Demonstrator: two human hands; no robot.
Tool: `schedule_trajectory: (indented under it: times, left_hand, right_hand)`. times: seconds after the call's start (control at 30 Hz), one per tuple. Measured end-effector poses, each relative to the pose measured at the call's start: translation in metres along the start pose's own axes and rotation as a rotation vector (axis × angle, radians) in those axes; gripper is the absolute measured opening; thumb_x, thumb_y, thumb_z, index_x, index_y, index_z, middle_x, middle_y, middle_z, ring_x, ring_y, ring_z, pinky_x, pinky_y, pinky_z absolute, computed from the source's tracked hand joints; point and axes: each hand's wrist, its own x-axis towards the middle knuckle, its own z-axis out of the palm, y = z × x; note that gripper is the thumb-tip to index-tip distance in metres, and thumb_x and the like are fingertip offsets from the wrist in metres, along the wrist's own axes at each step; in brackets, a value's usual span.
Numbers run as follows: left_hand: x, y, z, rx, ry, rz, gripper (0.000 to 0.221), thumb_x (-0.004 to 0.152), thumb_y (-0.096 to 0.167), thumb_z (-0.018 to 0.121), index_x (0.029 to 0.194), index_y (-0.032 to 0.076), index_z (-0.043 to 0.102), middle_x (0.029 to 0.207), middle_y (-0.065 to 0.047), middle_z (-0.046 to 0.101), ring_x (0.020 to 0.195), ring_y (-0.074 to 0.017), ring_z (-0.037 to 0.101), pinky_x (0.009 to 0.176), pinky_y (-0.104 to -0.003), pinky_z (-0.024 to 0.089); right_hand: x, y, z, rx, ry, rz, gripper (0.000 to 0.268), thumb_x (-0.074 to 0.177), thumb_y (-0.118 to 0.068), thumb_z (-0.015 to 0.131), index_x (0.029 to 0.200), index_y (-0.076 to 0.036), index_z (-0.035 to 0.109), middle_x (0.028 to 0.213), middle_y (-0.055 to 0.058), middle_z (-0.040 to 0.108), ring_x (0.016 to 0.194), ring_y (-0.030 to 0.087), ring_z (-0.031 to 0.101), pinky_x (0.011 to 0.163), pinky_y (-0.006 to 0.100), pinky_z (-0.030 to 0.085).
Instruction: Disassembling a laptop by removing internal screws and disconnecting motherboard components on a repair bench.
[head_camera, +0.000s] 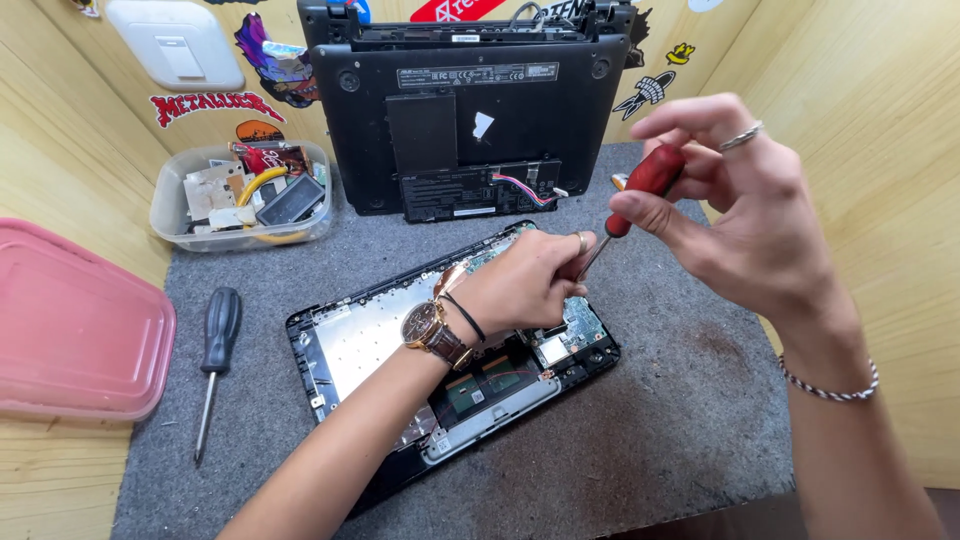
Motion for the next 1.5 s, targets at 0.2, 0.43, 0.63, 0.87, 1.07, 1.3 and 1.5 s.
schedule_trajectory:
  times: [0.2,0.43,0.63,0.87,1.07,1.3,1.5]
  left_hand:
    - [-0.002,-0.005,0.002,-0.034,0.026,0.028,0.028,0.074,-0.015,0.050,0.072,0.010,0.036,0.062,-0.005,0.046,0.056,-0.0144,0.054,0.059,-0.026,0.065]
    - [-0.004,-0.009,0.000,-0.039,0.042,0.024,0.031,0.083,-0.011,0.057,0.075,0.011,0.038,0.060,-0.003,0.045,0.059,-0.0161,0.064,0.058,-0.027,0.063]
    - [-0.002,-0.007,-0.009,0.057,-0.020,-0.020,0.041,0.085,0.006,0.085,0.082,0.014,0.044,0.065,0.001,0.051,0.059,-0.0151,0.044,0.058,-0.032,0.039]
    - [0.001,0.030,-0.036,-0.038,-0.003,-0.051,0.012,0.094,0.001,0.058,0.094,0.008,0.068,0.074,-0.002,0.074,0.066,-0.0106,0.071,0.067,-0.026,0.056]
    - [-0.037,0.061,-0.113,-0.034,0.147,-0.137,0.013,0.100,-0.001,0.051,0.094,0.007,0.059,0.071,-0.005,0.068,0.060,-0.0139,0.073,0.057,-0.028,0.062]
    - [-0.173,0.086,-0.165,0.318,0.499,-0.652,0.018,0.104,0.003,0.042,0.113,0.003,0.058,0.064,-0.008,0.069,0.045,-0.0217,0.071,0.042,-0.037,0.057]
    - [-0.229,0.097,-0.142,0.387,0.634,-1.142,0.013,0.109,0.014,0.043,0.114,0.009,0.054,0.067,-0.005,0.067,0.041,-0.0222,0.067,0.050,-0.033,0.052]
  right_hand:
    - [-0.003,-0.014,0.017,0.237,0.063,0.015,0.033,0.093,0.018,0.070,0.122,0.011,0.055,0.098,0.020,0.066,0.089,0.026,0.074,0.086,0.032,0.068]
    - [-0.004,0.014,0.015,0.398,-0.034,-0.032,0.024,0.103,0.007,0.054,0.127,0.005,0.051,0.105,0.022,0.066,0.095,0.027,0.071,0.084,0.033,0.066]
    - [-0.004,0.046,0.019,0.594,-0.166,-0.092,0.028,0.109,-0.016,0.050,0.133,-0.003,0.046,0.109,0.022,0.065,0.098,0.028,0.071,0.082,0.033,0.061]
    - [-0.018,0.077,0.019,0.799,0.129,0.006,0.061,0.104,-0.036,0.056,0.156,-0.014,0.031,0.142,0.028,0.055,0.124,0.040,0.064,0.111,0.049,0.056]
    - [0.004,0.064,0.082,0.706,0.109,0.165,0.045,0.103,-0.022,0.055,0.145,-0.006,0.046,0.122,0.017,0.065,0.097,0.026,0.070,0.082,0.034,0.060]
    - [0.052,-0.026,0.231,-0.002,-0.450,-0.319,0.036,0.095,-0.003,0.056,0.130,-0.005,0.064,0.108,0.012,0.071,0.093,0.026,0.071,0.078,0.035,0.060]
    - [0.073,-0.029,0.407,-0.429,-0.555,-0.409,0.046,0.087,-0.029,0.067,0.132,-0.034,0.066,0.131,0.005,0.061,0.123,0.032,0.055,0.092,0.053,0.051]
